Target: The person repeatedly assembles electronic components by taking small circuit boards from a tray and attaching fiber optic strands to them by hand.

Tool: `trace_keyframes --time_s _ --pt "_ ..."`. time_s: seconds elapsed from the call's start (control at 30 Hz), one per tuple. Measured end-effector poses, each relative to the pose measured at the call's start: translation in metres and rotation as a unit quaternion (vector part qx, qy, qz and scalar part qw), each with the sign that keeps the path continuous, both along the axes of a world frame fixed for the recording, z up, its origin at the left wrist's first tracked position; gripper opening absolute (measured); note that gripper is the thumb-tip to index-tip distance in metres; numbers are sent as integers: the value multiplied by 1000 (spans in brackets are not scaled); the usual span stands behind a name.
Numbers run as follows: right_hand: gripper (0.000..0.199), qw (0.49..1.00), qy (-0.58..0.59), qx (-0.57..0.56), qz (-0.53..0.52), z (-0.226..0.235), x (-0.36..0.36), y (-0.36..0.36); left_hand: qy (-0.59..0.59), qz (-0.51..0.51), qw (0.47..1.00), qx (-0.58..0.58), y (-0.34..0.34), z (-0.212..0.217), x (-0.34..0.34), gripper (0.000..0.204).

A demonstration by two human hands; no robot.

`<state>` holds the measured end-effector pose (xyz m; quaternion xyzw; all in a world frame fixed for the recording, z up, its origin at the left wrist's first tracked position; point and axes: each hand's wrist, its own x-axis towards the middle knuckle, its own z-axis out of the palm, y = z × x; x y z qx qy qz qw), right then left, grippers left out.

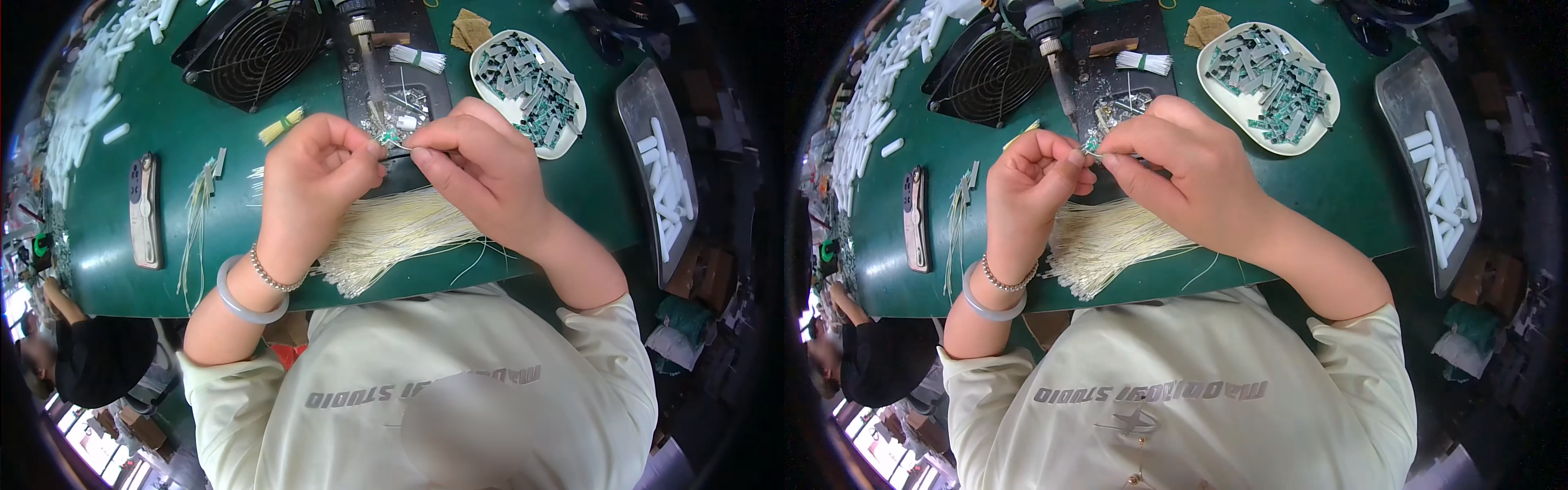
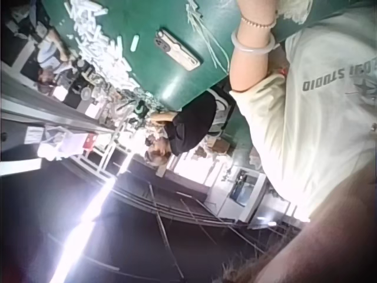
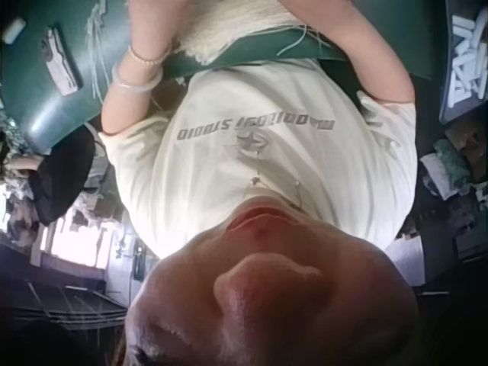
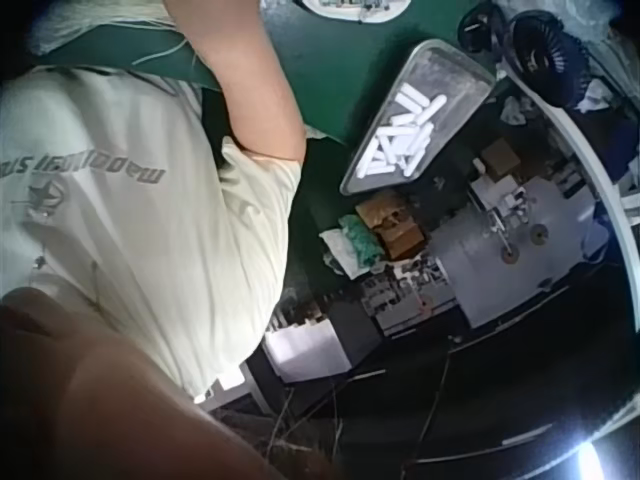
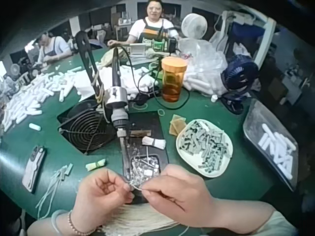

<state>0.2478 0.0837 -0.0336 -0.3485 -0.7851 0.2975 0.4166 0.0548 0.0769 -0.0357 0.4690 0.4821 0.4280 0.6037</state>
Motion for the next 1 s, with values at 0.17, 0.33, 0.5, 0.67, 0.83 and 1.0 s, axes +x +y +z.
trace_keyframes --time_s 0.17,0.33,0.5,0.67,0.83,1.0 --pt "11 996 -15 71 -45 -4 -6 3 -19 3 1000 11 3 -1 3 7" --pt "13 998 -11 29 -62 3 -11 0 -24 13 1000 13 7 3 3 8" --pt "14 995 -8 85 -57 -1 -11 4 -32 24 999 6 8 7 1 8" --pt "13 997 12 53 -50 1 -10 3 3 -5 1000 30 9 9 -1 4" --pt "13 997 27 59 -50 -2 -11 4 -5 -5 1000 22 9 10 -1 4" --pt "13 997 14 58 -53 -1 -10 4 -28 5 999 -16 12 14 -1 7"
